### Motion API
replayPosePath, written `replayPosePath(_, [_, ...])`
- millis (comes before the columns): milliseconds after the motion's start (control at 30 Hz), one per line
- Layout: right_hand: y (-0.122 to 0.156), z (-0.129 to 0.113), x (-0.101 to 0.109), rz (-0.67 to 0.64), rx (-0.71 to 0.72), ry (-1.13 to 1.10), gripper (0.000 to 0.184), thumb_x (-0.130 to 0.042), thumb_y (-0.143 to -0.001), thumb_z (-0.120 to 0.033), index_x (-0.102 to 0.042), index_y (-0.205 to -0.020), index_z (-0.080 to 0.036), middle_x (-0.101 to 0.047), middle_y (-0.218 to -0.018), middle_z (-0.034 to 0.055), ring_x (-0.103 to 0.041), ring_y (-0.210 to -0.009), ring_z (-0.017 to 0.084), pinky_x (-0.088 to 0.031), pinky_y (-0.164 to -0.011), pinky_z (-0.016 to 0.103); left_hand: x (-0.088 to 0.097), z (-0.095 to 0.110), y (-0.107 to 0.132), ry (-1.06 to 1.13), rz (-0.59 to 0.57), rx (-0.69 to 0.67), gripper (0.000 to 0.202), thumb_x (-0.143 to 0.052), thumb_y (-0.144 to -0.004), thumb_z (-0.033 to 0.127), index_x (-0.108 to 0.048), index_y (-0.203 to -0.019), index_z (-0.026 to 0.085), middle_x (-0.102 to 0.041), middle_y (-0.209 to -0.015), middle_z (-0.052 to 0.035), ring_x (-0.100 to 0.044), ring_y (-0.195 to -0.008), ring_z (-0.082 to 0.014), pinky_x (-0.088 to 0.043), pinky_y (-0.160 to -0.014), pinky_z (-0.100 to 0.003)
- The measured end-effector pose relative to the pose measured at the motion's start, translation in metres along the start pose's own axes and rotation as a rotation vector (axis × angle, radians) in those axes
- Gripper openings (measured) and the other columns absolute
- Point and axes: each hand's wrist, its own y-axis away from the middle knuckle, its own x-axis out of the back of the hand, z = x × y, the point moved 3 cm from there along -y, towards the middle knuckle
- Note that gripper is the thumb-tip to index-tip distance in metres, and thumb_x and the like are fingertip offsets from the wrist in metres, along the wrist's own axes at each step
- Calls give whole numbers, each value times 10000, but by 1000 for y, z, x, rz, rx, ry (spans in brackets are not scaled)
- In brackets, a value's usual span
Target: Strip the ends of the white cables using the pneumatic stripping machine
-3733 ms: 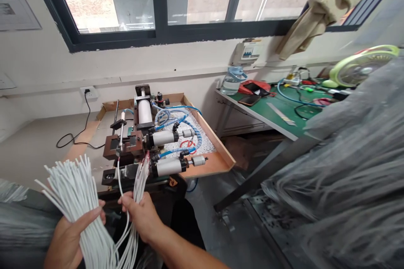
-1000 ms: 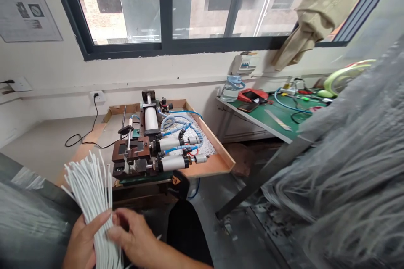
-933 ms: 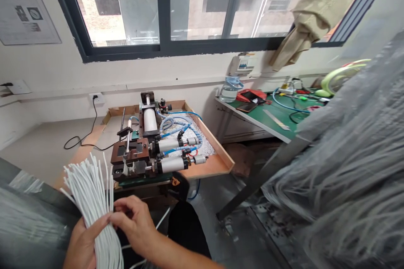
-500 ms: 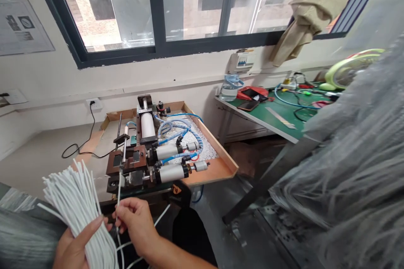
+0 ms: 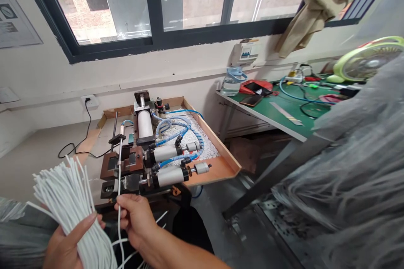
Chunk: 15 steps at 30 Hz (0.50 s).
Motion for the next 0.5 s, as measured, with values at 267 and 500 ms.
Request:
replayPosePath(267, [-3, 6, 1, -8, -83, -3, 193, -673, -536, -214, -543, -550, -71, -444, -448, -37, -315, -359, 1, -154, -346, 128, -2, 4, 5, -32, -6, -58, 186, -698, -500, 223, -580, -640, 189, -624, -524, 26, -564, -501, -157, -448, -515, -258])
replayPosePath(500, [10, 5, -12, -85, 54, 318, 209, -672, -549, -269, -595, -620, -89, -451, -446, -36, -379, -400, 42, -222, -376, 164, -8, 2, 8, -89, 28, -105, 321, -724, -431, 204, -621, -733, 168, -648, -599, 6, -595, -569, -211, -469, -554, -307])
